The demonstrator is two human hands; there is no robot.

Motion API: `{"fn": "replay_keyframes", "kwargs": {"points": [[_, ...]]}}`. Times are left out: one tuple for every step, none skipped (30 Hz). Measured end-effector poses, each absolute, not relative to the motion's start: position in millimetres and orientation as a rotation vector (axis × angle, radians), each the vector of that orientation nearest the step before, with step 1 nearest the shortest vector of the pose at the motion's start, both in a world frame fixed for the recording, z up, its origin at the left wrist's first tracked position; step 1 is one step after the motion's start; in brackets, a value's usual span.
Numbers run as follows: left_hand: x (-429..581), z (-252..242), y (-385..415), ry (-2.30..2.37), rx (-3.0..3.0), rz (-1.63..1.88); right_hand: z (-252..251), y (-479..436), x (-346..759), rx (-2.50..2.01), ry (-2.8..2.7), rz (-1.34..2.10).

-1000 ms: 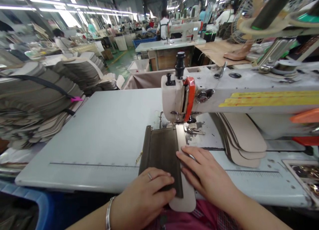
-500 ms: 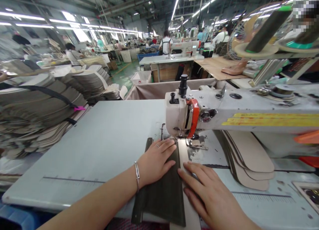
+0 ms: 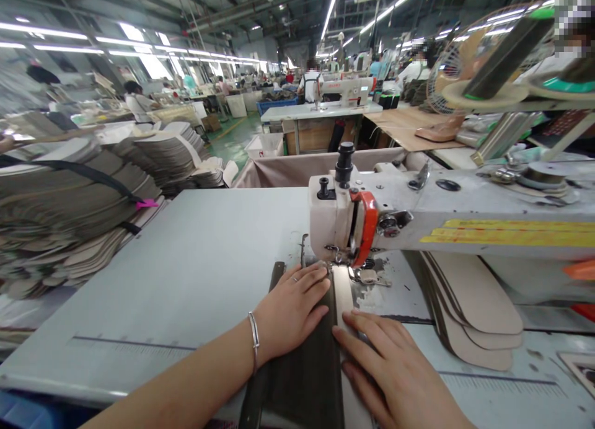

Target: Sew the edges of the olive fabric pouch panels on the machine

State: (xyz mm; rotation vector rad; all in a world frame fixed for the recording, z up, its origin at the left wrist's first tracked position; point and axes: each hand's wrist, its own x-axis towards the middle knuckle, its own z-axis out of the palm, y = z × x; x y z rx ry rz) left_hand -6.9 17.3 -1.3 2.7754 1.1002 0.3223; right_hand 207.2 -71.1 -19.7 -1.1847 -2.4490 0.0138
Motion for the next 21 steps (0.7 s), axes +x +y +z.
{"fn": "replay_keyframes", "kwargs": {"points": [[-7, 0, 17, 1.108, 2.776, 0.322, -19, -71, 207, -1.187, -2.445, 0.012], [-8, 2, 16, 1.118, 2.778, 0.319, -19, -70, 207, -1.191, -2.442, 0.005], [-9, 4, 13, 1.122, 2.78, 0.31, -20, -69, 207, -1.198, -2.44, -0.004], [-11, 7, 8, 1.11, 2.782, 0.295, -20, -69, 208, -1.198, -2.439, -0.015], [-13, 10, 1, 1.082, 2.781, 0.276, -20, -68, 208, -1.192, -2.44, -0.023], [-15, 12, -8, 1.029, 2.781, 0.262, -21, -68, 209, -1.183, -2.439, -0.031], [-18, 13, -19, 0.949, 2.788, 0.264, -21, -68, 209, -1.172, -2.435, -0.033], [-21, 11, -30, 0.865, 2.801, 0.31, -21, -68, 209, -1.16, -2.429, -0.036], [-24, 9, -41, 0.769, 2.828, 0.395, -20, -68, 209, -1.148, -2.422, -0.037], [-26, 5, -51, 0.704, 2.855, 0.515, -20, -69, 210, -1.137, -2.415, -0.038], [-27, 0, -59, 0.661, 2.867, 0.627, -19, -69, 210, -1.132, -2.408, -0.038], [-28, -4, -64, 0.635, 2.869, 0.722, -19, -69, 209, -1.13, -2.403, -0.036], [-28, -8, -67, 0.629, 2.86, 0.779, -18, -68, 209, -1.128, -2.399, -0.034], [-28, -10, -68, 0.626, 2.848, 0.807, -18, -68, 209, -1.129, -2.395, -0.032], [-27, -12, -68, 0.611, 2.84, 0.817, -18, -68, 209, -1.129, -2.392, -0.029], [-25, -12, -66, 0.604, 2.833, 0.828, -17, -68, 209, -1.13, -2.392, -0.027], [-24, -11, -63, 0.601, 2.832, 0.843, -17, -68, 209, -1.13, -2.388, -0.027], [-23, -10, -61, 0.596, 2.832, 0.858, -17, -68, 208, -1.135, -2.381, -0.027], [-21, -8, -58, 0.603, 2.83, 0.871, -18, -68, 208, -1.141, -2.373, -0.026], [-21, -6, -57, 0.607, 2.828, 0.878, -18, -68, 208, -1.146, -2.366, -0.025], [-20, -4, -55, 0.614, 2.824, 0.871, -18, -68, 208, -1.151, -2.359, -0.026]]}}
